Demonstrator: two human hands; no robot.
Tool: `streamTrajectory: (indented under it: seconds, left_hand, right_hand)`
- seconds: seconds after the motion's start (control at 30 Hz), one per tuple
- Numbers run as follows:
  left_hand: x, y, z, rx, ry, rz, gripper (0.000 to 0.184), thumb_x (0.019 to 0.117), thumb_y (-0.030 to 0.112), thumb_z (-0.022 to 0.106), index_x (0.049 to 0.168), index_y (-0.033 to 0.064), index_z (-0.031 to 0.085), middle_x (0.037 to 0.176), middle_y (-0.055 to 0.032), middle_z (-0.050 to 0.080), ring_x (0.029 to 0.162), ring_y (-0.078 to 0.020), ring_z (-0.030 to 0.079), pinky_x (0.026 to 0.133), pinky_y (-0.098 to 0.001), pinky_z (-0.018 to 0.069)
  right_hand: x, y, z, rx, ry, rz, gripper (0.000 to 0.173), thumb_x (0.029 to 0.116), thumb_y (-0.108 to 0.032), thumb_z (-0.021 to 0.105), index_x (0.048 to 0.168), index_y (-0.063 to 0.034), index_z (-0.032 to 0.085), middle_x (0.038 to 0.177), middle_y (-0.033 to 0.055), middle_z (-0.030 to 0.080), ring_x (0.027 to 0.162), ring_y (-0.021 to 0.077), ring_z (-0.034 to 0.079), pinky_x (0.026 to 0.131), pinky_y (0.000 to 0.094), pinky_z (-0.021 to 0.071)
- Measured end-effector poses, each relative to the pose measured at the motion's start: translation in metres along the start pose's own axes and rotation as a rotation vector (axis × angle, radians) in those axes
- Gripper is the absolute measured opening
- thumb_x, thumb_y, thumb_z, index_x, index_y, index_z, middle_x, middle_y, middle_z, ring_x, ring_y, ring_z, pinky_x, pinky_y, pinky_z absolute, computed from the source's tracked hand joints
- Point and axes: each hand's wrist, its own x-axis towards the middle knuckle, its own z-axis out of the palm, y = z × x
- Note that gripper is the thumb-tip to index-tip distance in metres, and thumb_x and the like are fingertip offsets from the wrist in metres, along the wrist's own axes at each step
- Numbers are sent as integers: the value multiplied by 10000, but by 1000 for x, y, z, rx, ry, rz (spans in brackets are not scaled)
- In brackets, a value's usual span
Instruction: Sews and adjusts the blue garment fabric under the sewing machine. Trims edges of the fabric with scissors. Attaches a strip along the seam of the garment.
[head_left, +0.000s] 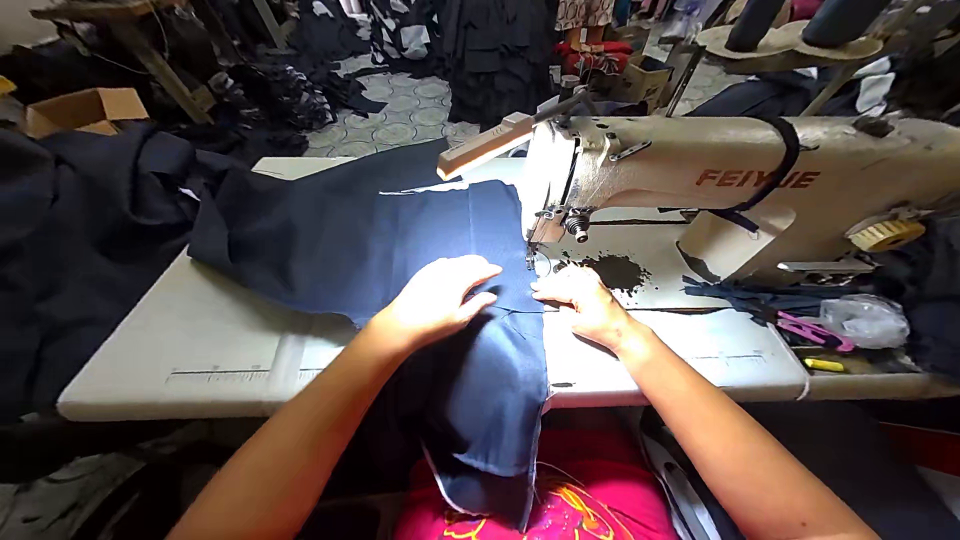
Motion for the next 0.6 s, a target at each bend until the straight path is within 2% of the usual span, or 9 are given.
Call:
streamTrajectory:
  seconds: [0.07,0.13,0.2,0.27,0.33,0.43,0.47,0.53,0.6]
  left_hand:
    - [-67,22,-20,52,61,-270,552,973,474,609,1395,119,636,1082,-99,741,970,-283,716,847,-554,567]
    - [-136,34,-34,83,5,-567,590,907,494,701,1283,40,688,824,-183,718,744,-399,691,699,-664,532]
    - [-191,35,-40,35,-175,-858,605,877,521,753,1182,-1,726,805,-224,714,740,-433,692,724,-686,531]
    - [-226,19,-29,-86,-327,-1119,813,822,522,826,1348,-58,606,932,-276,723,839,-449,712,818,-682,539]
    - [-245,-2,5,-229,-262,-1163,849,758,411,907,1336,-86,534,923,-260,709,823,-400,710,796,-624,563]
    - [-250,-11,72,-526,-154,-1043,796,764,237,906,1424,3,528,1233,-174,691,1127,-276,677,1022,-499,530]
    - [-248,-6,91,-622,-167,-1010,738,800,234,880,1422,30,539,1233,-143,695,1091,-227,688,980,-445,558]
    - [-240,10,115,-775,-170,-1014,417,866,214,820,1207,43,654,871,-52,712,647,-104,640,607,-298,562]
    - [-231,17,95,-738,-371,-1067,295,938,235,753,1128,25,671,747,-54,664,535,-123,583,552,-316,537]
  right_hand:
    - [0,-2,0,4,-9,2,400,856,18,510,1095,-107,806,1200,71,751,1130,285,675,1026,535,452]
    - [0,-2,0,13,-10,6,403,855,31,509,1092,-104,805,1194,73,752,1130,288,672,1026,539,448]
    - [0,-1,0,22,-10,11,415,838,41,509,1087,-106,807,1187,68,754,1127,290,671,1027,543,448]
    - [0,2,2,30,-2,-6,427,816,41,496,1072,-99,808,1177,75,758,1113,300,679,1017,551,460]
    - [0,8,5,45,15,-33,423,831,24,480,1070,-94,809,1174,83,761,1104,309,684,1011,550,460]
    - [0,11,6,44,16,-39,416,847,1,481,1086,-97,807,1174,95,757,1113,323,678,1014,562,457]
    - [0,9,4,45,1,-28,428,840,15,476,1094,-91,804,1186,104,753,1123,332,673,1017,573,450]
    - [1,5,0,57,-41,12,441,849,58,477,1117,-85,796,1226,106,739,1164,339,653,1048,587,422]
    - [1,5,1,55,-28,24,439,845,70,483,1104,-88,800,1207,100,746,1147,332,664,1047,582,435]
